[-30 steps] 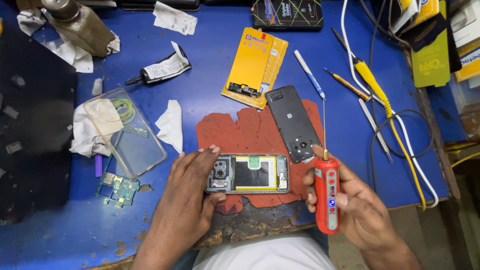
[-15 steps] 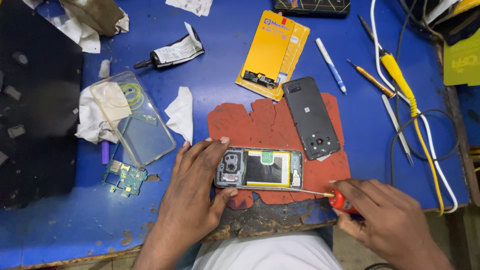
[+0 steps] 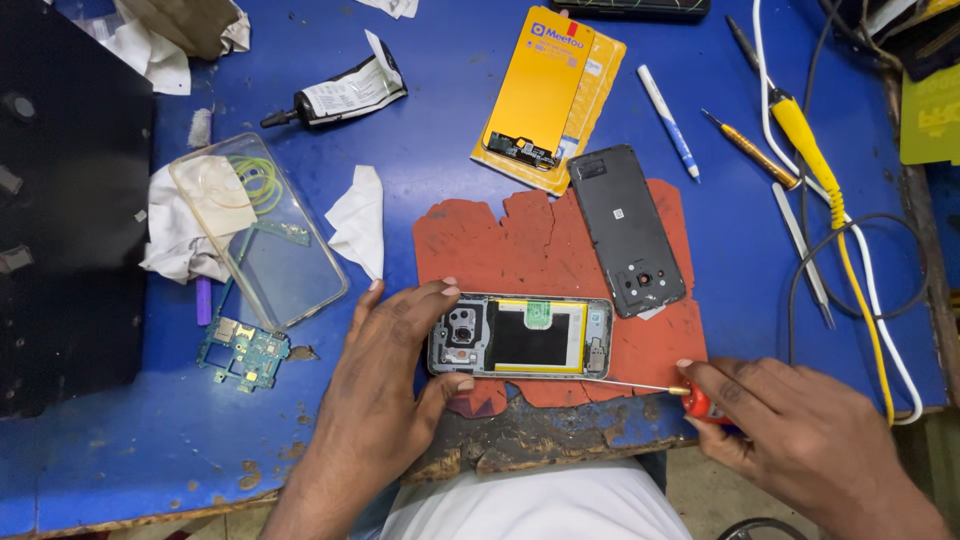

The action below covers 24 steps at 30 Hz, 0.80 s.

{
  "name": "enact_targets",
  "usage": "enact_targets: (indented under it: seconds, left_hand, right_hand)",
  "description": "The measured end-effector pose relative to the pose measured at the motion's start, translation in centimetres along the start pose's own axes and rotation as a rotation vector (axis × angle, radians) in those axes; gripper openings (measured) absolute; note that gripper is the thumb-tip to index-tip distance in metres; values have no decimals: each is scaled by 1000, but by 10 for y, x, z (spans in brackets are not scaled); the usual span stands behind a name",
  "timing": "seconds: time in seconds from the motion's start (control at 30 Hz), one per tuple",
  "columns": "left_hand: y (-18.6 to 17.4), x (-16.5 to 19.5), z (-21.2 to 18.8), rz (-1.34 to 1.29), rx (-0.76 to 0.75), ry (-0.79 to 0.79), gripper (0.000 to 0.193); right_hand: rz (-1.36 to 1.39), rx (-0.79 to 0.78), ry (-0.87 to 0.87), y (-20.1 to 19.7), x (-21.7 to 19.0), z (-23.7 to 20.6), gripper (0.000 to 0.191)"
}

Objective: The person pries open the back cover of a smartphone using a red-handled screwdriver, working the tool around the edge of the device. They then manipulate the exposed internal components, including the battery area, and continue prying along the frame before lifting the phone to work on it further.

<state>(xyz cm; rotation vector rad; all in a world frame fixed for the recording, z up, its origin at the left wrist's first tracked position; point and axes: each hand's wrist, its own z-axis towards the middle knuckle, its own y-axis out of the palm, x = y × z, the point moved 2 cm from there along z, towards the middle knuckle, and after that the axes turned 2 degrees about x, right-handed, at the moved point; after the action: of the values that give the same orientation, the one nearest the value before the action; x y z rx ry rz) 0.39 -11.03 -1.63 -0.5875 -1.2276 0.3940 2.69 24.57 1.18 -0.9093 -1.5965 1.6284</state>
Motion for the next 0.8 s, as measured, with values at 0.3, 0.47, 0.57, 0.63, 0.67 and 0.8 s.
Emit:
enact_targets:
  seconds: [0.3,0.47,0.57,0.63,0.67,0.8]
  left_hand:
    - [2,-1,-2,-31,8,12,74]
    - [2,0,-2,-39,9,5,74]
    - [2,0,-2,-45,8,3,74]
    - [2,0,-2,-46,7,3,74]
    - [2,0,-2,-46,7,5,74]
    - [2,-1,-2,-48,12,18,74]
  right_hand:
    - [24,5,-41,0,-4,2,54]
    - [70,26,-50,-2,-11,8,50]
    - [50,18,-51,-1,-15,10,49]
    - [60,28,-59,-1,-17,12,49]
    - [48,18,-57,-1,-18,13,50]
    - [48,19,-67,-4,-24,22,47]
